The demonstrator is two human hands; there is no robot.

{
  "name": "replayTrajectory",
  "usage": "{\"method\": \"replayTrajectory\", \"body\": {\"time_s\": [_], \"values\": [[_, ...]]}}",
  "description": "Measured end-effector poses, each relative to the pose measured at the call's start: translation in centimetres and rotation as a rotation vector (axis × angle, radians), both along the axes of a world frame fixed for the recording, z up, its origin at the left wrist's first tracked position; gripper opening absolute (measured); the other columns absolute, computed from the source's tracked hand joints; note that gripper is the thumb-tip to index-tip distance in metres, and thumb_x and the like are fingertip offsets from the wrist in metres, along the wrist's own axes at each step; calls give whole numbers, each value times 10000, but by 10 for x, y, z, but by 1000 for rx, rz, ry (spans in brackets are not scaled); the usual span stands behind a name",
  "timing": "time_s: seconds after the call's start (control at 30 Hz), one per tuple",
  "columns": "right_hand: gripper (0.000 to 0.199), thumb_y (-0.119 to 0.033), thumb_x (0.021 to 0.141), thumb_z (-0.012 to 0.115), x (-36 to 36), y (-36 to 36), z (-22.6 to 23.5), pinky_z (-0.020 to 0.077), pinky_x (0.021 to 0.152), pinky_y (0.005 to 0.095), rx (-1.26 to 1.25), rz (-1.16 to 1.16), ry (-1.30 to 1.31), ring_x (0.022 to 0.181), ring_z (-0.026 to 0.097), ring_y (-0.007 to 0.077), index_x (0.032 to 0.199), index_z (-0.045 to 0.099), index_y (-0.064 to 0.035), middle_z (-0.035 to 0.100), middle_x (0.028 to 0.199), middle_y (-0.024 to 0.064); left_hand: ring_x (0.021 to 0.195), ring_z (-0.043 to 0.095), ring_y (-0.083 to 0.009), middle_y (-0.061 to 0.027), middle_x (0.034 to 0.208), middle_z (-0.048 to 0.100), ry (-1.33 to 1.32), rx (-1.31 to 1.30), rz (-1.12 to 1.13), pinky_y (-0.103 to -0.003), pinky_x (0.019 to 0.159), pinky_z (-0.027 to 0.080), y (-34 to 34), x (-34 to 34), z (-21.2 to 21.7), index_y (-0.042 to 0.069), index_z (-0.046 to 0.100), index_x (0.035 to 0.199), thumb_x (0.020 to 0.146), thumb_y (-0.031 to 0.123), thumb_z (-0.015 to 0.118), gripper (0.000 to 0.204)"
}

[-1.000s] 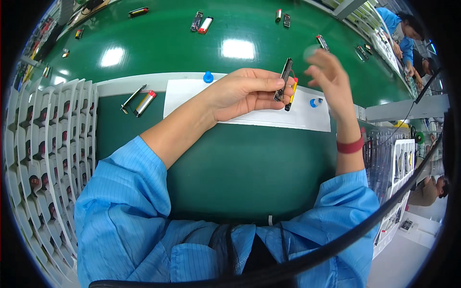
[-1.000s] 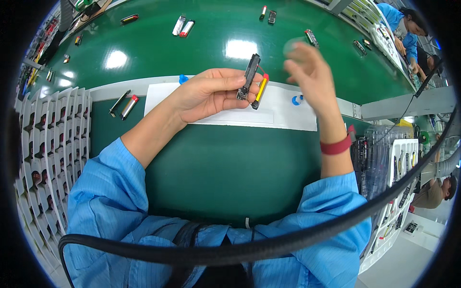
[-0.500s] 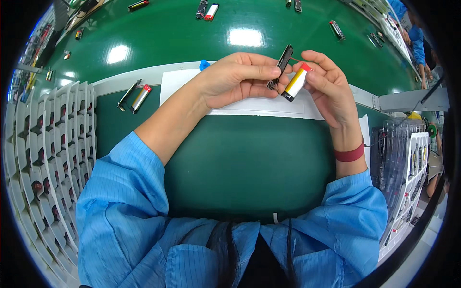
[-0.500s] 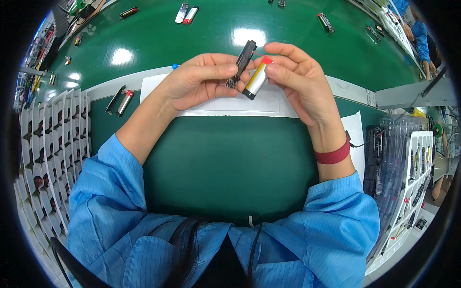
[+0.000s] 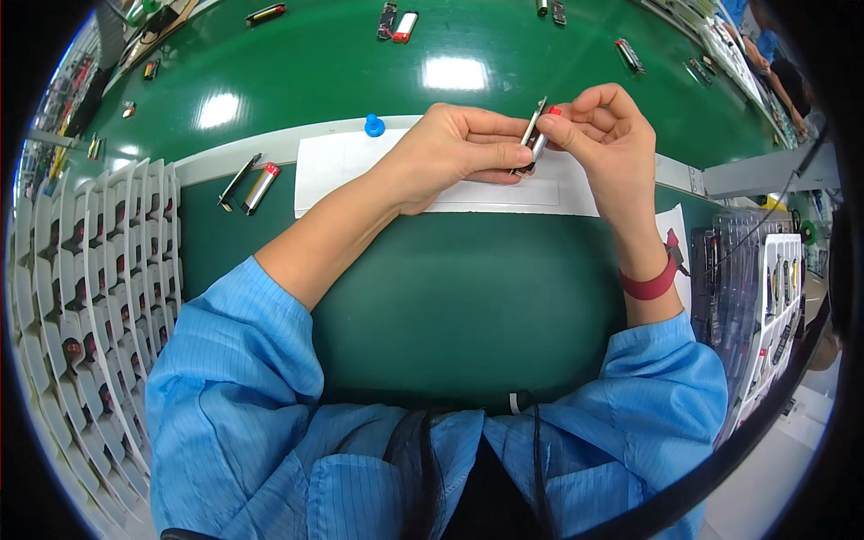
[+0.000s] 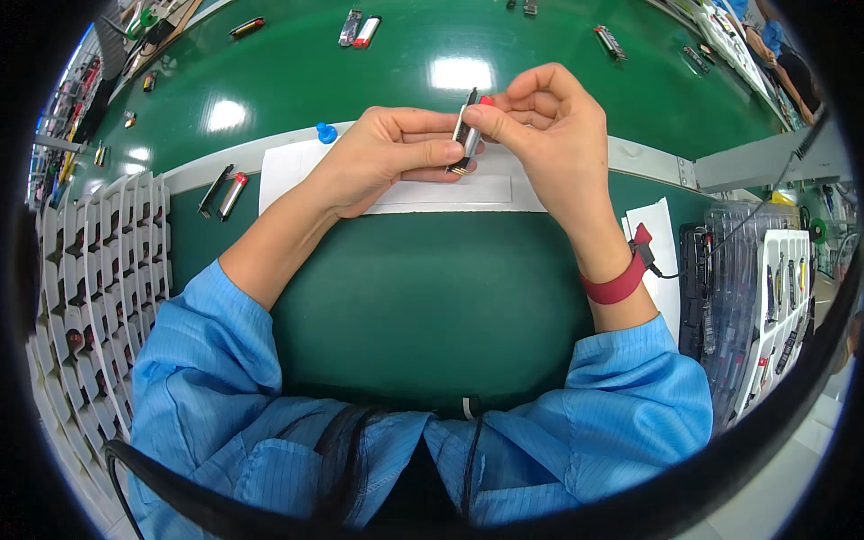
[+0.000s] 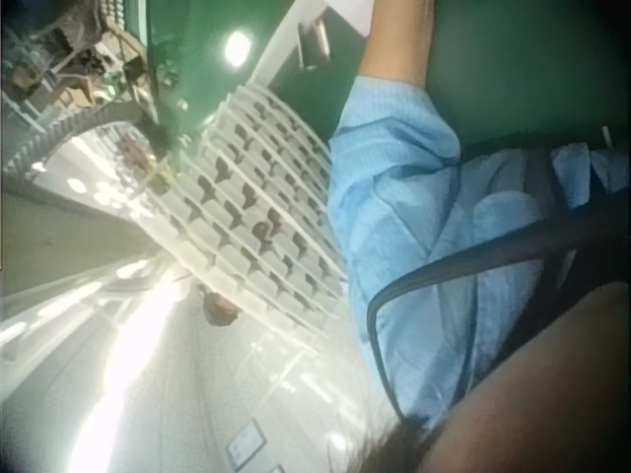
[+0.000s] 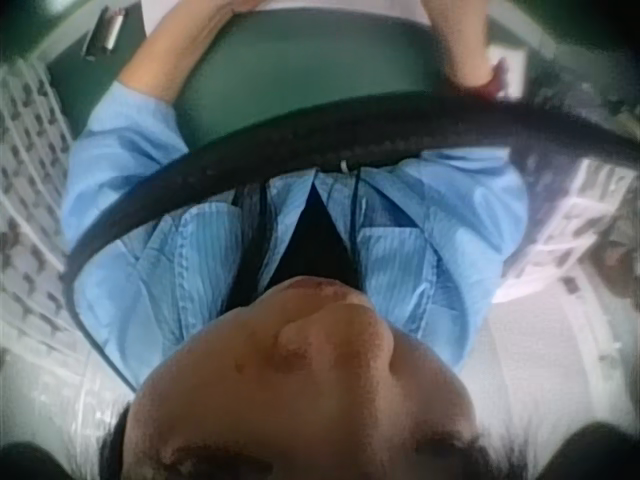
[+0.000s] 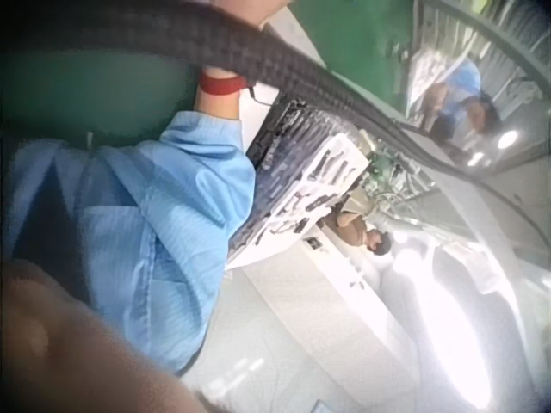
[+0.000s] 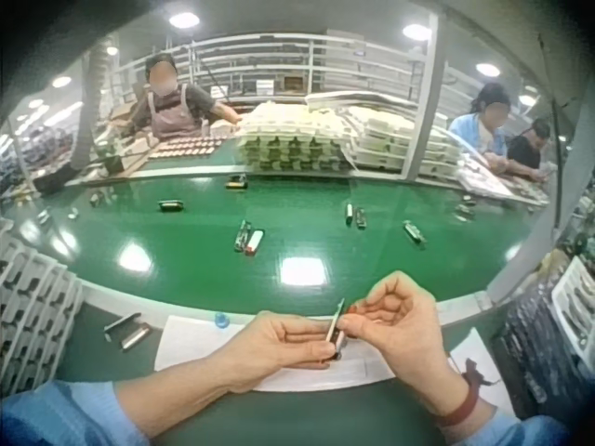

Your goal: The person assembles small battery-powered electronic devices by hand, placing batteries into plastic casings and applying electronic components from a component tray.

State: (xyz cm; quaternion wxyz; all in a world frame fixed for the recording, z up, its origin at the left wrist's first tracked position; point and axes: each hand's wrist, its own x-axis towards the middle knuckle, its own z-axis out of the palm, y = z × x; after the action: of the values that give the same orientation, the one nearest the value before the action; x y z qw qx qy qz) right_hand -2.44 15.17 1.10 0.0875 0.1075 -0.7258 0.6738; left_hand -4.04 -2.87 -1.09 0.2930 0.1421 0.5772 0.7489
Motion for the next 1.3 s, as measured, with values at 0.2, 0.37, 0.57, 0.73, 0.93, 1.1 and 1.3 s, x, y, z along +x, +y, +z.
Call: {"method": "replayTrajectory", "body": {"time_s": [0.2,0.37,0.57,0.73,0.93,1.1,1.3], "values": [[264,-44,719,714,3,-2,-1,507,622,222,9,-23,20,697,614,129,827,476,-5,617,784,117,883,622,-188,-134,1000,620,-2,3,-17,-285,800,519,0,1,2,-21,562,1114,810,99,620,332],[263,-38,720,710,2,-3,-3,505,622,219,15,-17,39,702,612,128,826,472,-7,619,784,123,882,622,-185,-138,991,625,0,-6,-20,-292,803,517,-1,2,1,-18,563,1114,811,110,623,335],[265,-36,720,710,2,-4,-3,505,613,219,48,-42,49,697,611,126,811,463,-9,618,770,123,864,624,-174,-136,953,634,121,-43,-9,-284,778,519,2,4,-3,-27,556,1119,813,114,623,343],[261,-59,727,710,5,-6,-1,502,595,219,91,-82,42,672,604,125,833,478,-5,619,797,130,815,625,-165,-117,881,633,401,-317,69,-270,724,520,10,26,6,-56,554,1061,839,109,583,278],[289,-86,771,672,-2,2,-1,494,672,239,-172,61,-226,726,591,126,993,517,12,614,853,98,753,620,-165,-119,856,625,227,-121,-6,-263,657,519,2,16,4,-67,567,1025,873,128,522,250],[331,-99,785,660,-2,10,3,478,709,242,-30,140,-98,747,587,124,1052,500,16,620,855,99,715,620,-175,-146,842,621,538,-455,46,-285,638,502,8,25,11,-31,568,1044,850,156,547,270],[317,-117,798,639,-95,94,-27,465,696,226,47,-257,-109,728,588,122,1060,511,7,631,821,84,664,585,-187,-140,821,621,966,-1029,427,-287,654,474,-19,-87,27,4,614,1010,815,131,565,237]]}}
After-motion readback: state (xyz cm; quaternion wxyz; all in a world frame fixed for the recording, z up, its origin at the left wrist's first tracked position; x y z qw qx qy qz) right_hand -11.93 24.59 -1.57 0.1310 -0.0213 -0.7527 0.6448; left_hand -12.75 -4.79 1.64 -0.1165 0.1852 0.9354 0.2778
